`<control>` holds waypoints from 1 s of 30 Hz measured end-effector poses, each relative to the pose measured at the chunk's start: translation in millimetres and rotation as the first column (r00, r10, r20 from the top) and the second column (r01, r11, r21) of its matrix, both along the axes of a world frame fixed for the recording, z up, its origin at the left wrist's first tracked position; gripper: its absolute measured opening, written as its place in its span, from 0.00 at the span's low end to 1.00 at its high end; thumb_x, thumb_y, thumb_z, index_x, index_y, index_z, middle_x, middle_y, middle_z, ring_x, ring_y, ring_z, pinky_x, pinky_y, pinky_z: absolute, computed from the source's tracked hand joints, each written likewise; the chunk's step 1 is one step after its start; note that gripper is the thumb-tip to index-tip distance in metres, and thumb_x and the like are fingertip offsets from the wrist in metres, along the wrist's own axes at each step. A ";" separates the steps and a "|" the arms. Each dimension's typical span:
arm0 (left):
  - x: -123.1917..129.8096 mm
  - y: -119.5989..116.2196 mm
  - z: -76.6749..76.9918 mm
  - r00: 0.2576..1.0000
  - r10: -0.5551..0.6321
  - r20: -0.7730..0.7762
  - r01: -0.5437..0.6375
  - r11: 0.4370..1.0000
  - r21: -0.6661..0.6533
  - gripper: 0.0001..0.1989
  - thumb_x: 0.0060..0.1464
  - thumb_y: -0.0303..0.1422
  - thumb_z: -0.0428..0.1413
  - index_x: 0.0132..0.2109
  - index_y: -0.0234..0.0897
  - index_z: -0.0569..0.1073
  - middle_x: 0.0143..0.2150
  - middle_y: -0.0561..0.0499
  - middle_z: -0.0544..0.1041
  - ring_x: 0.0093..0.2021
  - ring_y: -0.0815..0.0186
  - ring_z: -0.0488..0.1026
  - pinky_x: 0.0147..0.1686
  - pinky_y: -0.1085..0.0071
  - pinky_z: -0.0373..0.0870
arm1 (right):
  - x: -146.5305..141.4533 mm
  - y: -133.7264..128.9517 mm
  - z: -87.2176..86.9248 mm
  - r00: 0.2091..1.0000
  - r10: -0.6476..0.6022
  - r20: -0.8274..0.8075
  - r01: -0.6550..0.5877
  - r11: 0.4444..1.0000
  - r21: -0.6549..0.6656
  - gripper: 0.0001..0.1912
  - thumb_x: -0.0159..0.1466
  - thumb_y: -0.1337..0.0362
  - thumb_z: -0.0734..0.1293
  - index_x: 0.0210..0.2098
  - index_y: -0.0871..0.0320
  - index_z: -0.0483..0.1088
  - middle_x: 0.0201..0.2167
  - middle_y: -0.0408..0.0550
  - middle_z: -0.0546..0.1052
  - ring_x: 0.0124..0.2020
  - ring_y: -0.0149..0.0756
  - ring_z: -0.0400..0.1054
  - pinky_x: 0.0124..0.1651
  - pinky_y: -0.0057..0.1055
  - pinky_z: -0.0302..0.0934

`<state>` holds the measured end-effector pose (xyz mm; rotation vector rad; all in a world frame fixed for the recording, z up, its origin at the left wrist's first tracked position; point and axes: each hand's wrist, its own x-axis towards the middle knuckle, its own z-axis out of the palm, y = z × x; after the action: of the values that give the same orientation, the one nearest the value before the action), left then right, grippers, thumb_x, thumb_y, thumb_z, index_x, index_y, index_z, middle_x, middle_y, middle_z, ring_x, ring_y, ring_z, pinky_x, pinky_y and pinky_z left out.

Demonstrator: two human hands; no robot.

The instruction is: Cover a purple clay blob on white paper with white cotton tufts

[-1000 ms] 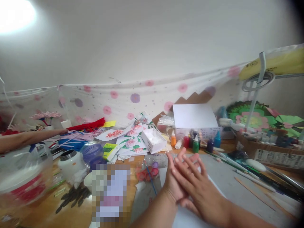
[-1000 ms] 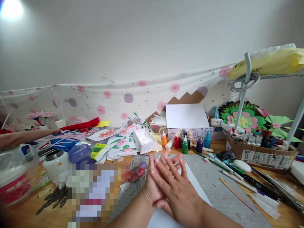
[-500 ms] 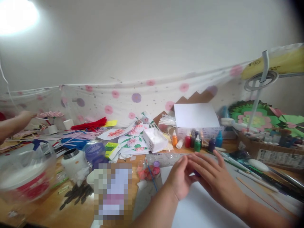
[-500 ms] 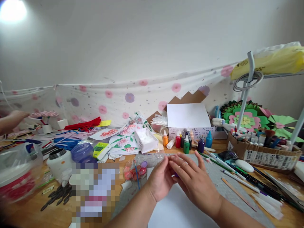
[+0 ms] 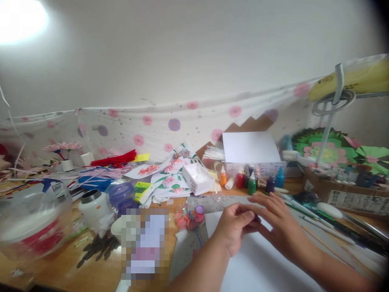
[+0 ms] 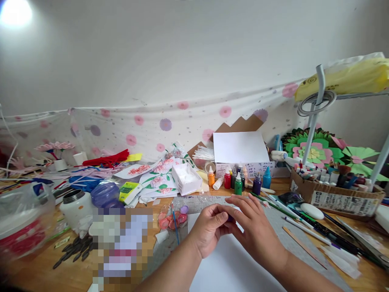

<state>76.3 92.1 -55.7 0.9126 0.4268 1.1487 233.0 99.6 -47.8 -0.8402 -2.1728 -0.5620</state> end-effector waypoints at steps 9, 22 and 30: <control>-2.5 -1.6 0.4 0.995 -0.049 -0.088 0.047 0.999 -0.018 0.12 0.43 0.34 0.61 0.31 0.30 0.70 0.32 0.44 0.74 0.32 0.64 0.71 0.38 0.63 0.65 | -1.5 -6.9 8.4 0.994 0.053 -0.096 -0.060 0.996 -0.065 0.16 0.58 0.59 0.65 0.45 0.55 0.66 0.45 0.53 0.70 0.48 0.45 0.64 0.51 0.46 0.57; -3.3 -2.8 2.0 0.982 -0.091 -0.164 0.093 0.996 0.007 0.11 0.42 0.33 0.61 0.32 0.28 0.72 0.29 0.46 0.72 0.30 0.67 0.69 0.34 0.68 0.64 | -4.0 -8.4 8.8 0.980 0.143 -0.139 -0.168 0.968 -0.188 0.18 0.56 0.58 0.67 0.44 0.54 0.65 0.43 0.52 0.70 0.46 0.42 0.65 0.45 0.38 0.63; -5.5 -2.8 5.1 0.978 -0.103 -0.182 0.103 0.995 -0.011 0.14 0.43 0.36 0.61 0.33 0.27 0.72 0.31 0.46 0.72 0.31 0.67 0.70 0.36 0.68 0.64 | -3.8 -11.1 10.4 0.966 0.150 -0.210 -0.190 0.964 -0.187 0.14 0.55 0.59 0.68 0.41 0.55 0.68 0.40 0.52 0.71 0.44 0.43 0.66 0.45 0.39 0.62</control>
<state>70.8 89.4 -50.5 1.0313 0.5226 0.9735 229.2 88.6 -37.4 -0.7706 -2.1193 -0.1619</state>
